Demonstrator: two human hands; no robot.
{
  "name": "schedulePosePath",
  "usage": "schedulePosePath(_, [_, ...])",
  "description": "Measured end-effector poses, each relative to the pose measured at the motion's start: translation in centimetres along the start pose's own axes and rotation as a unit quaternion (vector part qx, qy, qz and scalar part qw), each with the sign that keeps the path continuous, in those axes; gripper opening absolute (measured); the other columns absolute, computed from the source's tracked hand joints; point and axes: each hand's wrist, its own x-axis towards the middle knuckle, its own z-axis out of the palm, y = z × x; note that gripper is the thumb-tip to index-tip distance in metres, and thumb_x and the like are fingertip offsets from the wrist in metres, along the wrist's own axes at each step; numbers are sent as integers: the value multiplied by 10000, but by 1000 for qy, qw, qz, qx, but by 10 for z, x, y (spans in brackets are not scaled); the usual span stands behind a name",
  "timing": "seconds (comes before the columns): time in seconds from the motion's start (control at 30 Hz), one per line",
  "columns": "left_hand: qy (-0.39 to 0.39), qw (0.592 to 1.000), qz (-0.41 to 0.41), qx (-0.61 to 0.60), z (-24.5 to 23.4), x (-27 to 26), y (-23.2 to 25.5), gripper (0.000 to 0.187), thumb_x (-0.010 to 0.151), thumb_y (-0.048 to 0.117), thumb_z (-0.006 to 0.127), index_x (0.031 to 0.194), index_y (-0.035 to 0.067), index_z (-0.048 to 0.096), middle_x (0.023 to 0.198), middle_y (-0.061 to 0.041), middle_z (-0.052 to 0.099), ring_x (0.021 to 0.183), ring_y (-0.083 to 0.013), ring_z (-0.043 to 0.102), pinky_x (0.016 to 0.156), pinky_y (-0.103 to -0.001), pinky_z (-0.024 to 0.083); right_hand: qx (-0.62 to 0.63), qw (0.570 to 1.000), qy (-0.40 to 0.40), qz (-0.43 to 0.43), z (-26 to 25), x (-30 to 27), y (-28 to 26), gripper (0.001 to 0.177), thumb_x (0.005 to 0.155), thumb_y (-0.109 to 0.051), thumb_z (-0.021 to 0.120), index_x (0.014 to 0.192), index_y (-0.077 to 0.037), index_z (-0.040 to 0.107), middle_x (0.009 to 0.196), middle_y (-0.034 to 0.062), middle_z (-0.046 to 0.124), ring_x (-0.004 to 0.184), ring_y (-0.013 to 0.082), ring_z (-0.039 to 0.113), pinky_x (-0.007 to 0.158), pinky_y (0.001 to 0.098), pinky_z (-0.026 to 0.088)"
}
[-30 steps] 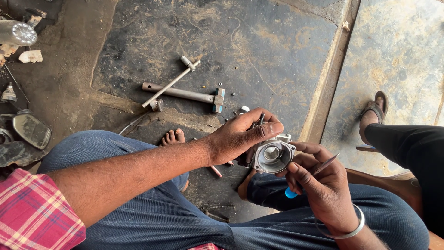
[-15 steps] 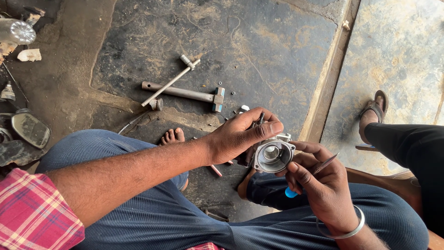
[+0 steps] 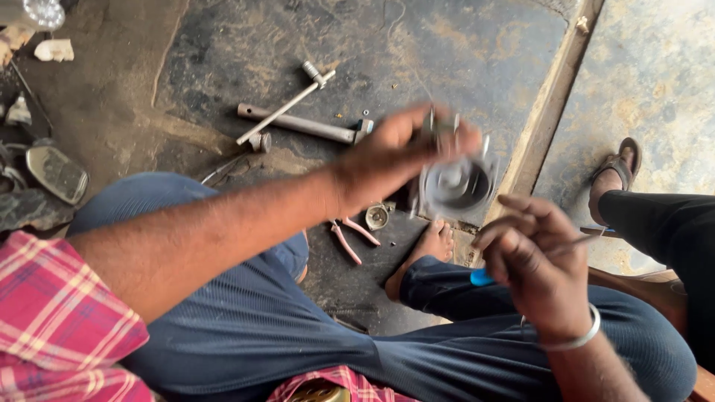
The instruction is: Cleaning and inspecting the internal components of a motorcycle carburetor.
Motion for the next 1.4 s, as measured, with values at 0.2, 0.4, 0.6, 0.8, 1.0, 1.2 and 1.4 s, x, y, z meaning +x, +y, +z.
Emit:
schedulePosePath(0.2, [92,983,149,-63,-30,-7,28,711,913,647,723,1299,63,600,1085,-154,744,856,-245,738,752,-449,619,-89,995,47,18,7,30,9,316,1038,-20,566,1342,66,553,1002,184,719,635,100,547,545,216,434])
schedulePosePath(0.4, [237,948,207,-56,-61,-38,-1,496,1062,524,622,1161,39,645,1022,-28,670,915,-120,647,855,-353,576,-198,978,24,56,16,62,19,221,1013,-39,614,1211,55,643,866,118,716,553,67,504,478,209,399])
schedulePosePath(0.6, [271,940,199,-47,-70,-61,-15,491,1054,528,618,1129,44,655,986,-26,668,881,-119,646,827,-349,571,-209,972,105,35,-3,57,17,149,1074,-47,597,1174,43,662,730,97,642,504,99,526,441,244,397])
schedulePosePath(0.8, [271,946,173,-38,-70,-54,-37,488,1047,532,613,1097,49,664,951,-25,665,848,-119,645,799,-346,566,-117,983,136,-36,-11,40,1,74,1151,-5,573,1161,9,645,689,92,596,475,123,503,466,252,389])
schedulePosePath(1.0, [272,954,122,-33,-110,-62,-125,487,1039,537,609,1065,55,674,915,-24,663,814,-119,644,771,-342,561,-10,989,145,-28,-10,23,-21,80,1170,-39,591,1113,-38,647,759,99,615,515,100,519,495,237,414])
schedulePosePath(1.2, [267,962,60,-11,-138,-106,-243,487,1032,541,605,1033,60,684,880,-23,661,781,-119,643,743,-339,556,-20,984,167,55,4,12,-21,28,1094,-69,624,1105,-77,649,825,82,643,573,91,542,506,226,404])
schedulePosePath(1.4, [252,968,1,2,-108,-107,-293,490,1024,545,601,1001,65,694,844,-22,658,748,-119,643,715,-335,551,-150,959,180,158,4,9,-10,133,1024,-99,647,1156,-112,659,885,70,674,621,104,558,523,243,403])
